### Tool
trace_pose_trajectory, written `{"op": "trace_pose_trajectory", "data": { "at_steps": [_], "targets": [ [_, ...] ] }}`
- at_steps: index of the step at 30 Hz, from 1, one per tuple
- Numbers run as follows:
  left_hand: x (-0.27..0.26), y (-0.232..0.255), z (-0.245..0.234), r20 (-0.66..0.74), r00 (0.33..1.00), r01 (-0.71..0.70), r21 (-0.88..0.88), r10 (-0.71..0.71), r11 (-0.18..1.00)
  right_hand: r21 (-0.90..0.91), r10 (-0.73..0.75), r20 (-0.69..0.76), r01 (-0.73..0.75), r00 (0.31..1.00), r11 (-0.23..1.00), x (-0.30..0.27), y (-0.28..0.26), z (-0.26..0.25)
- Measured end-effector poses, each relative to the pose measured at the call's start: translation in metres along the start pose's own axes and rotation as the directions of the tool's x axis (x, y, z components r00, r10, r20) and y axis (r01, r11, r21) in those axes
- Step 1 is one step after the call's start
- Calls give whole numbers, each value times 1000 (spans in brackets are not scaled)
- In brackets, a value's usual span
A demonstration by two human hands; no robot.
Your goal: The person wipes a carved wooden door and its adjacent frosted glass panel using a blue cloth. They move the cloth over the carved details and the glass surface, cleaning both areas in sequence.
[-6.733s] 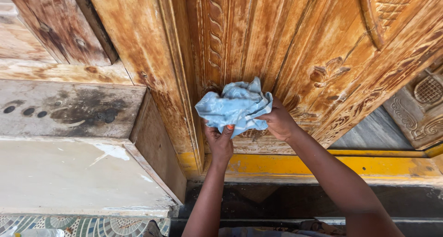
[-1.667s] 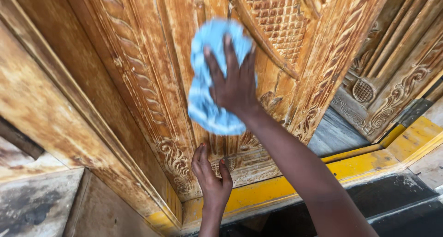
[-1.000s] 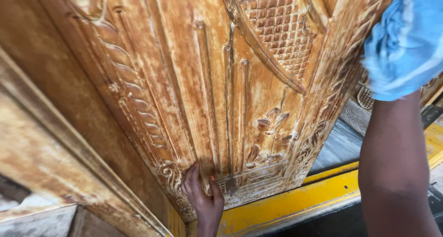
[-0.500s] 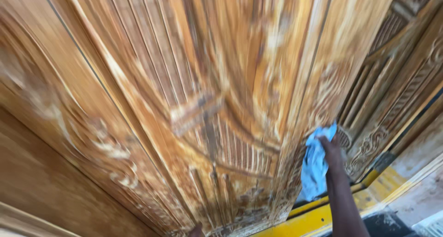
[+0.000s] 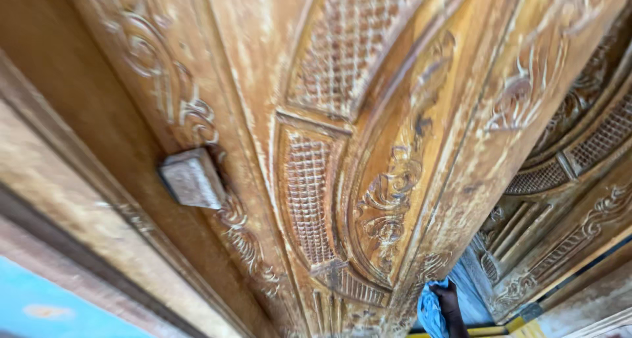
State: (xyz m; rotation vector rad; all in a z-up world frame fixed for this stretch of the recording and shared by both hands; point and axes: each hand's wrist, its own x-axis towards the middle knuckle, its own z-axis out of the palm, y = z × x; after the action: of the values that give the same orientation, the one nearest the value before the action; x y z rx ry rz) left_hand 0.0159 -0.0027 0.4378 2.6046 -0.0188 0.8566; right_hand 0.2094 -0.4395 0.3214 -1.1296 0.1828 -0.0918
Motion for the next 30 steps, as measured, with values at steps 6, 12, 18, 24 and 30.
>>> {"op": "trace_pose_trajectory", "data": {
  "at_steps": [6,12,18,24,30],
  "targets": [
    [-40,58,-54,320,943,70,68,-88,995,-33,-80,6,80,997,996,-34,-126,49],
    [-58,90,-55,522,849,54,75,-85,996,216,-427,-90,436,900,873,-38,-208,75],
    [-40,113,-77,354,934,-53,-23,58,998,188,-807,-226,838,545,513,-46,-270,153],
    [61,151,-195,67,945,-314,-77,319,946,-556,-935,351,814,45,-169,-69,-349,265],
    [132,147,-282,-66,897,-440,-26,437,898,-550,-737,668,736,104,-395,-112,-335,392]
  ]
}}
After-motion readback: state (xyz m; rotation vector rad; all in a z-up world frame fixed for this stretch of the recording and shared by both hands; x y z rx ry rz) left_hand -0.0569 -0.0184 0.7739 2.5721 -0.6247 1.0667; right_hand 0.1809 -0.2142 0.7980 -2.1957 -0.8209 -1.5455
